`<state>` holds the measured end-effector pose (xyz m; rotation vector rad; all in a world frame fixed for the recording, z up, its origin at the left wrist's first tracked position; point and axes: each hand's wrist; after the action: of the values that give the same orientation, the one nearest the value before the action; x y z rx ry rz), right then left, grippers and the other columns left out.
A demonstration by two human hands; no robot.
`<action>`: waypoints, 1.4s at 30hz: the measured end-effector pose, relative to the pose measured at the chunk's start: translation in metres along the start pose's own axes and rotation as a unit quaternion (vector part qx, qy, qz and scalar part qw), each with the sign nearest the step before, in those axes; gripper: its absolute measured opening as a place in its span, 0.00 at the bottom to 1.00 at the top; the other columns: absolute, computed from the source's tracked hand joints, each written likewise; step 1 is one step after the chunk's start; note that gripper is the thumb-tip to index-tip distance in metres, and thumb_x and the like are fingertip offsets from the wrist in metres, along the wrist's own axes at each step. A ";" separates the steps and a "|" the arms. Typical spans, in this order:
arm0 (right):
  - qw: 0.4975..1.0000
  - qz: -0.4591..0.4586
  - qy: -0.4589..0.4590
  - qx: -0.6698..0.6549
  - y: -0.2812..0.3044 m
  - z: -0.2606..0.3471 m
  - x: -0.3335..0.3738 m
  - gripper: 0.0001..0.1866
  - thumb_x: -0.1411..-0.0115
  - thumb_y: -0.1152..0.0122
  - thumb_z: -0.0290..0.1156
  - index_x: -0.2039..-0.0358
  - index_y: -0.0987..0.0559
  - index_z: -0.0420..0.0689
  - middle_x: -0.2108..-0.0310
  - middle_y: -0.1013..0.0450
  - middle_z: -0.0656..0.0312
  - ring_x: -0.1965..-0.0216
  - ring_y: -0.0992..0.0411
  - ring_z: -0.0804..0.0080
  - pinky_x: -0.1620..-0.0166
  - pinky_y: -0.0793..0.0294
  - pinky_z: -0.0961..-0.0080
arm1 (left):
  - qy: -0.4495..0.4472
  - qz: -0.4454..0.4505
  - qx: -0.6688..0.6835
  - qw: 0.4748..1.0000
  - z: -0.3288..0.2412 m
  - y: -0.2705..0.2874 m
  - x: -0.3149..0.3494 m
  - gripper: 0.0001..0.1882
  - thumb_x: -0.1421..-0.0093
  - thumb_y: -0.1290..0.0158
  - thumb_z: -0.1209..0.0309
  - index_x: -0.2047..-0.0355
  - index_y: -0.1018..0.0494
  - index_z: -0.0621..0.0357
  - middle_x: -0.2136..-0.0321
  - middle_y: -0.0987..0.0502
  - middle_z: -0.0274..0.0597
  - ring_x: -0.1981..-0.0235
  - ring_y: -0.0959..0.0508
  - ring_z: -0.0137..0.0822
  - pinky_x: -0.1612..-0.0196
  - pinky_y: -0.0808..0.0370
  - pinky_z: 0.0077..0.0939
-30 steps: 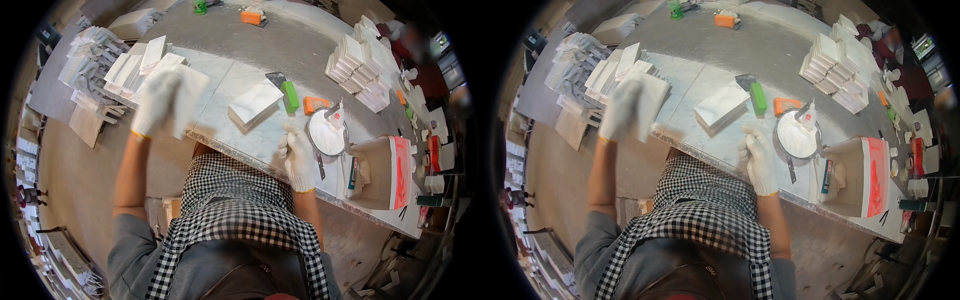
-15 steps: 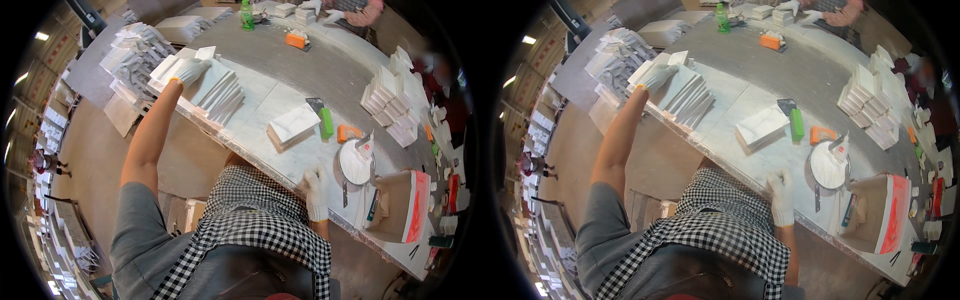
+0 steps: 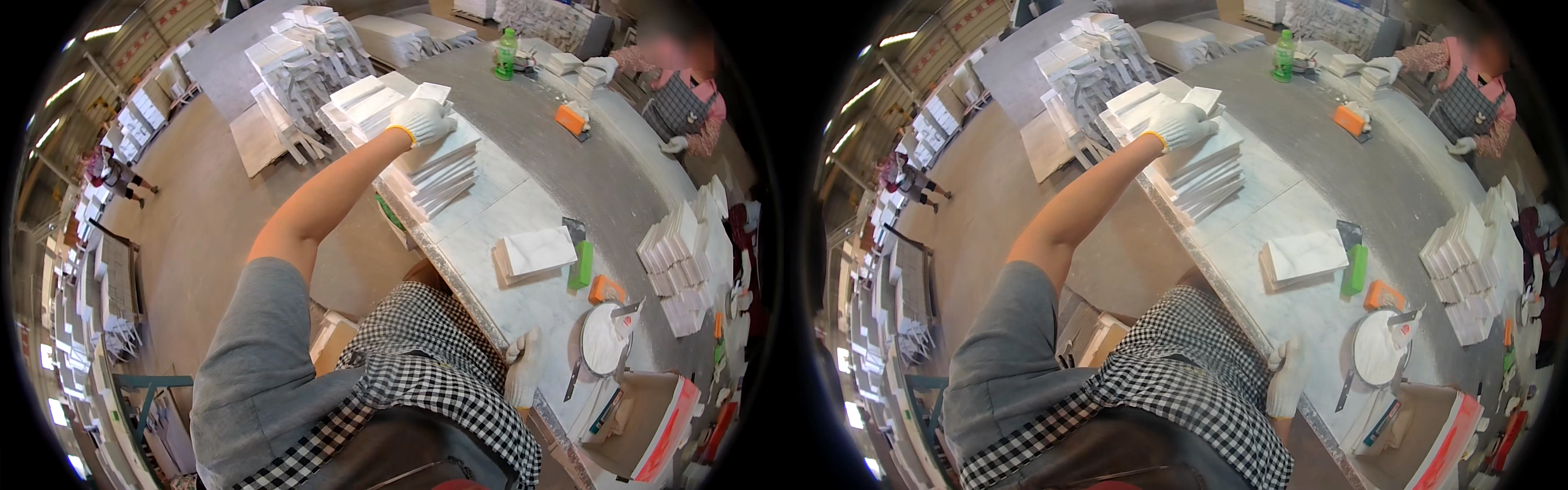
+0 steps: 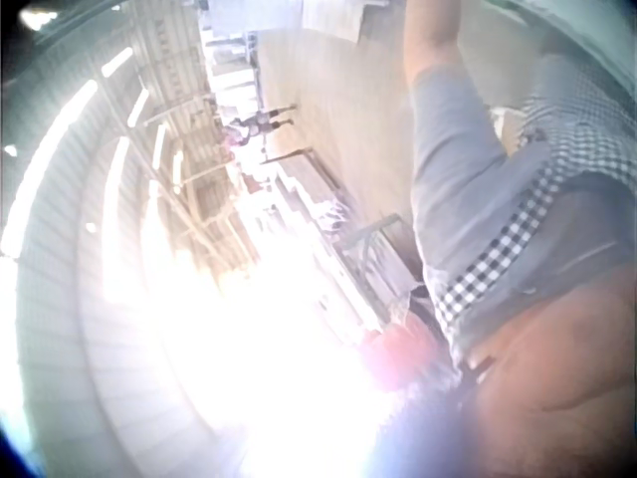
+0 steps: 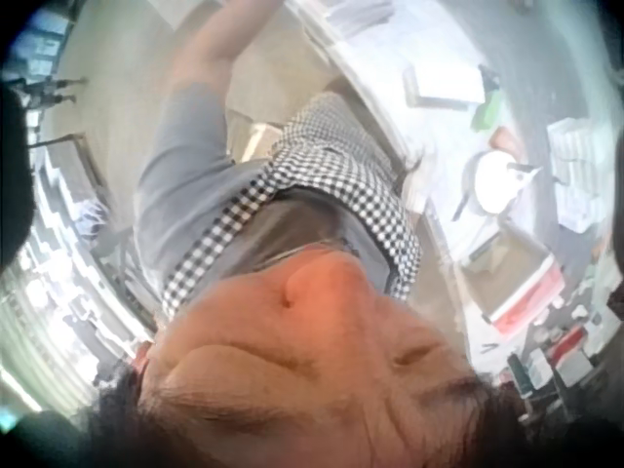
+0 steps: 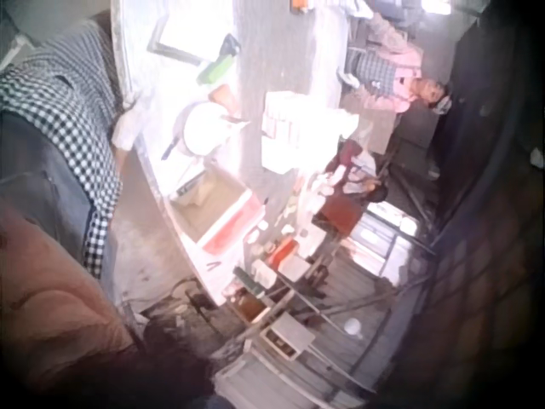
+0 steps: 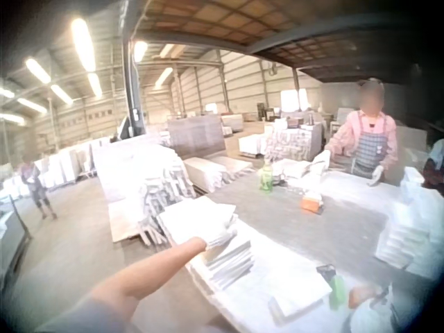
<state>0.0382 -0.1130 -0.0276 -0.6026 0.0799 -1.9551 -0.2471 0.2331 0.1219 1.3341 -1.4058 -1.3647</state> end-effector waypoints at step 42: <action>0.958 0.075 0.115 0.251 -0.023 0.015 -0.074 0.18 0.30 0.44 0.41 0.47 0.25 0.44 0.52 0.26 0.62 0.53 0.28 0.69 0.54 0.23 0.65 | -0.212 -0.049 0.128 0.968 -0.153 -0.132 0.185 0.12 0.50 0.42 0.67 0.67 0.17 0.60 0.71 0.18 0.46 0.66 0.17 0.46 0.63 0.21 0.44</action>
<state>0.0507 -0.0355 -0.0352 -0.0315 -0.2166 -1.7932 -0.1083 0.0382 -0.0112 1.3357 -1.8753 -1.6473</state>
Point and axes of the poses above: each hand's wrist, its own x-axis away from the middle knuckle, its own y-axis out of the back of the hand, z = x × y
